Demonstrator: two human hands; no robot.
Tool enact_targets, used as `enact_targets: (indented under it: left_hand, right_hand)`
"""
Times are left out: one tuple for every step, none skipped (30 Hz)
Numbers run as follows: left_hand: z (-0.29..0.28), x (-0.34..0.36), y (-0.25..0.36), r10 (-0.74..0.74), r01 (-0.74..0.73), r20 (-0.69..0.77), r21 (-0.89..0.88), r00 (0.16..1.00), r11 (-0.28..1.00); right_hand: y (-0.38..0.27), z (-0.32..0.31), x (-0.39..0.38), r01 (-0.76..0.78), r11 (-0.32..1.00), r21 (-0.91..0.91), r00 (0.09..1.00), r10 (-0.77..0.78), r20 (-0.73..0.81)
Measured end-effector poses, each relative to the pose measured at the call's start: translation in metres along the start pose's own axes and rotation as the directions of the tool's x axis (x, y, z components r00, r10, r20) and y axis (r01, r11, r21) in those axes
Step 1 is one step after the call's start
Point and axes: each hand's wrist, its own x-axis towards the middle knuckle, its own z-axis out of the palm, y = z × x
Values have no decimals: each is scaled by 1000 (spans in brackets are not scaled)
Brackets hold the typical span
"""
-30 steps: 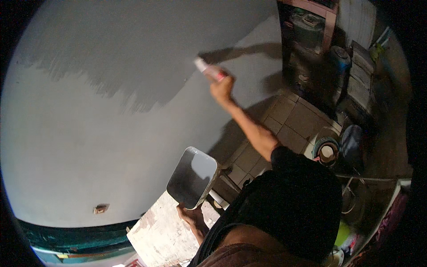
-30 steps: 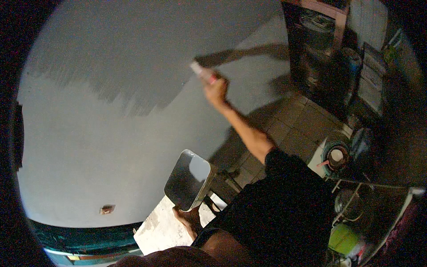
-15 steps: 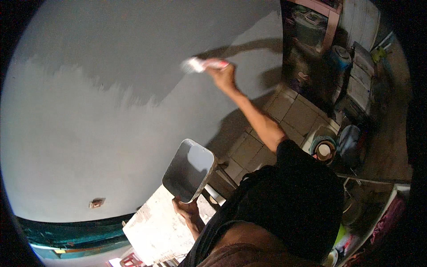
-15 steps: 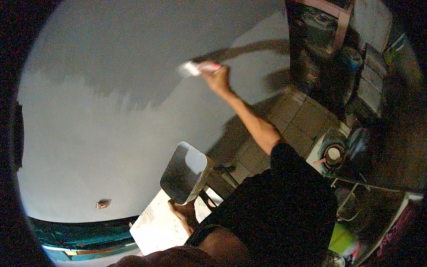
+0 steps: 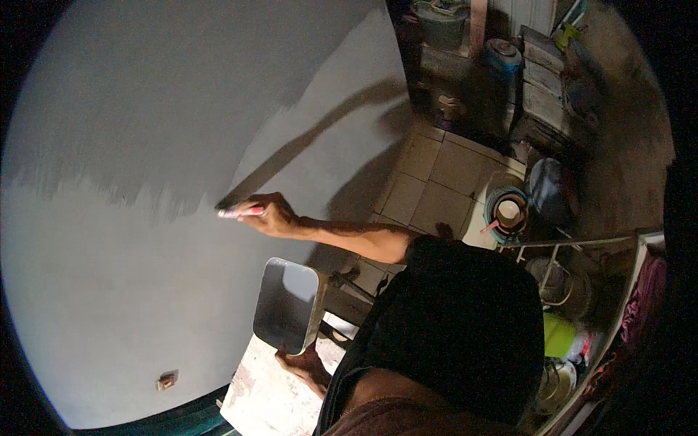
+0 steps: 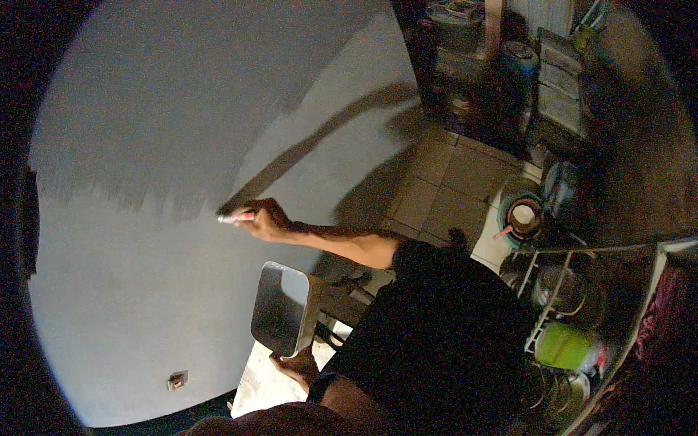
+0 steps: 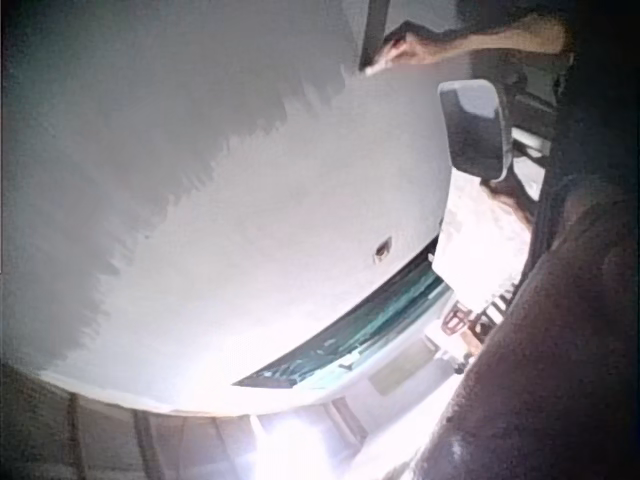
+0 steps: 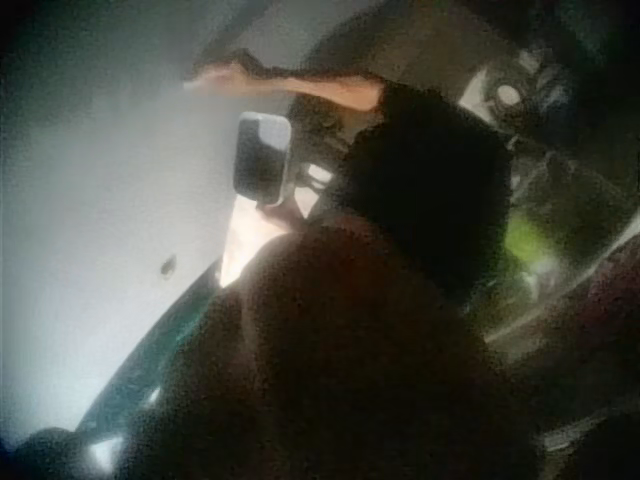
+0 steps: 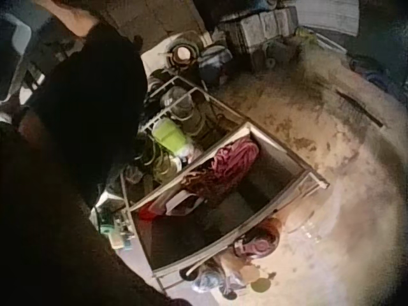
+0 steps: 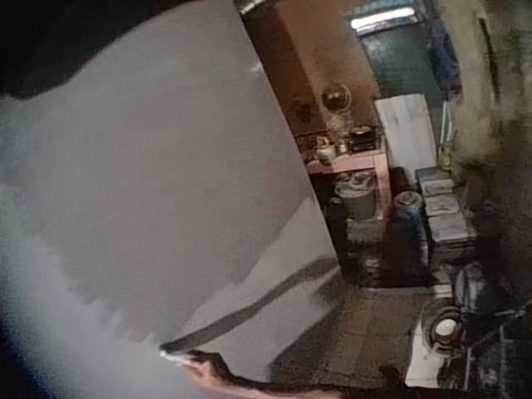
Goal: The person paints a wall with a brush, dipping the brush into a container of gray paint held in one hand and applying it to the wall surface with the other.
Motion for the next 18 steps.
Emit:
enact_targets:
  left_hand:
    - [4,0,1,-4,4,13,3,1000,1000]
    - [8,-1,3,4,-4,-4,50,1000,999]
    - [12,-3,5,17,-14,-29,88,999,996]
    - [16,-5,4,12,-9,-34,80,999,997]
    - [22,-3,7,-12,15,-40,72,999,997]
    - [20,-4,8,-41,44,-52,56,998,997]
    - [4,0,6,1,-5,44,87,999,996]
    - [13,4,4,-12,13,-12,104,1000,995]
    - [14,4,1,-13,23,-93,109,996,994]
    - [2,10,1,-52,51,-3,217,999,975]
    - [-7,19,-8,-2,-15,297,53,955,998]
    - [1,15,-4,-77,66,168,71,983,995]
    - [16,17,-7,-114,109,151,36,982,993]
    - [33,14,-4,-89,66,296,86,951,994]
    - [40,17,-6,-123,92,287,121,950,988]
    - [41,15,-8,-71,29,297,143,952,989]
    - [52,26,-14,-18,-40,338,164,941,986]
    - [65,30,-18,-12,-66,399,179,917,982]
  right_hand:
    - [-8,-1,6,81,997,-3,997,-81,-21]
    - [-13,-8,10,98,995,-13,995,-98,-12]
    - [-24,-15,18,117,993,-18,993,-116,7]
    - [-34,-25,24,76,997,-32,996,-75,39]
    - [-43,-35,33,34,998,-44,997,-31,71]
    - [-45,-42,39,63,998,6,995,-63,81]
    - [-58,-51,44,29,997,70,992,-37,124]
    - [-58,-62,47,-25,999,30,983,19,184]
    - [-82,-69,46,-17,997,77,969,-2,249]
    - [-99,-83,50,35,999,38,935,-46,353]
    - [-109,-91,47,33,999,-12,896,-24,443]
    - [-127,-96,41,7,999,-32,860,10,510]
    - [-136,-107,35,68,985,-157,809,37,587]
    - [-145,-118,27,157,958,-239,776,30,630]
    - [-157,-118,21,85,973,-212,769,71,635]
    - [-165,-112,13,81,972,-221,755,85,651]
    - [-162,-109,13,99,965,-244,752,88,653]
    - [-152,-108,10,81,968,-239,725,107,680]
